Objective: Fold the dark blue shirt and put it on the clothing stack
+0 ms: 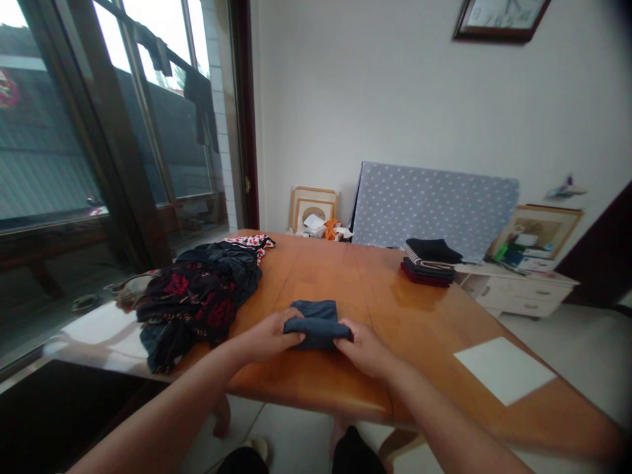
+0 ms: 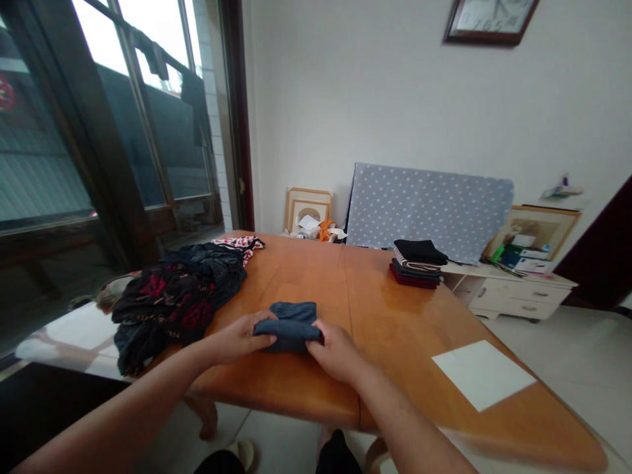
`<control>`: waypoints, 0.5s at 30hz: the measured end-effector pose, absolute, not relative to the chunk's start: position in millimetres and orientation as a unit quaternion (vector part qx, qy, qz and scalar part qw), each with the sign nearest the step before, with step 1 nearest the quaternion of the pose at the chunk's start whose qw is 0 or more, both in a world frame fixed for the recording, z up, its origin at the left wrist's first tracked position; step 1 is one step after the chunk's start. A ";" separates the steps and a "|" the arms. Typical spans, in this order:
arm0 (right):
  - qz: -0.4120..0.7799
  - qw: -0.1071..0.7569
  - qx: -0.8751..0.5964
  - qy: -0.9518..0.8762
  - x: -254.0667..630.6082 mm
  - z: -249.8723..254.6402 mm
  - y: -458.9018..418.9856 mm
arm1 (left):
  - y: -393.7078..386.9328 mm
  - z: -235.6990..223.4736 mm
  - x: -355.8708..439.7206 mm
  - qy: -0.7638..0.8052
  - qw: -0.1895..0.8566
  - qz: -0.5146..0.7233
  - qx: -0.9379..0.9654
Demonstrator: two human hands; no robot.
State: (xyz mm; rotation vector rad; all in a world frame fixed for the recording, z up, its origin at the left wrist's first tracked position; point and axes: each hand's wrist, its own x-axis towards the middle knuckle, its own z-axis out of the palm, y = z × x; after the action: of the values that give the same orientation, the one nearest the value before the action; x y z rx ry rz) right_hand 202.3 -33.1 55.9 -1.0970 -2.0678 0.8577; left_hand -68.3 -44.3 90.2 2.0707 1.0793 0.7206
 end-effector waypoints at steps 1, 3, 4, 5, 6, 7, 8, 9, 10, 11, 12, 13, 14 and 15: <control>0.349 0.336 -0.418 -0.768 200.9 54.0 -27.6 | -39.7 88.2 -66.3 0.412 0.371 0.302 0.775; 0.397 0.365 -0.430 -0.724 197.2 48.9 -12.8 | -26.9 81.1 -62.4 0.419 0.426 0.347 0.723; 0.420 0.373 -0.442 -0.699 195.3 46.4 -4.7 | -19.5 76.9 -60.8 0.433 0.446 0.363 0.694; 0.439 0.377 -0.457 -0.676 193.4 44.1 3.2 | -12.0 72.7 -59.4 0.455 0.457 0.373 0.667; 0.451 0.376 -0.475 -0.655 191.8 42.2 10.2 | -5.0 69.0 -58.3 0.482 0.458 0.378 0.644; 0.460 0.373 -0.494 -0.637 190.5 41.0 16.2 | 1.3 65.9 -57.6 0.511 0.452 0.378 0.626; 0.469 0.369 -0.509 -0.620 189.5 40.3 20.9 | 6.7 63.5 -57.0 0.536 0.442 0.377 0.613; 0.479 0.366 -0.520 -0.605 188.8 40.2 24.5 | 10.9 61.9 -56.5 0.555 0.432 0.375 0.604; 0.489 0.362 -0.526 -0.594 188.1 40.4 26.9 | 14.0 60.9 -56.1 0.568 0.424 0.372 0.600; 0.499 0.360 -0.529 -0.584 187.5 40.8 28.6 | 15.9 60.6 -55.6 0.575 0.418 0.371 0.597; 0.510 0.363 -0.528 -0.573 186.9 41.1 29.7 | 16.9 60.7 -55.2 0.578 0.413 0.372 0.597; 0.521 0.373 -0.521 -0.563 186.1 41.1 30.5 | 17.0 61.1 -54.8 0.576 0.412 0.374 0.599; 0.533 0.389 -0.507 -0.554 185.1 40.6 31.3 | 16.6 61.9 -54.3 0.571 0.412 0.377 0.601; 0.546 0.409 -0.486 -0.546 183.9 39.6 32.0 | 15.9 62.8 -53.7 0.563 0.416 0.380 0.605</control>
State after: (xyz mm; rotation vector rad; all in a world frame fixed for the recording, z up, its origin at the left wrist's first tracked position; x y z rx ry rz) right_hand 183.9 32.0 39.6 -1.2254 -1.3759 1.3749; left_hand -53.7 15.9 62.8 1.5182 1.4141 0.9552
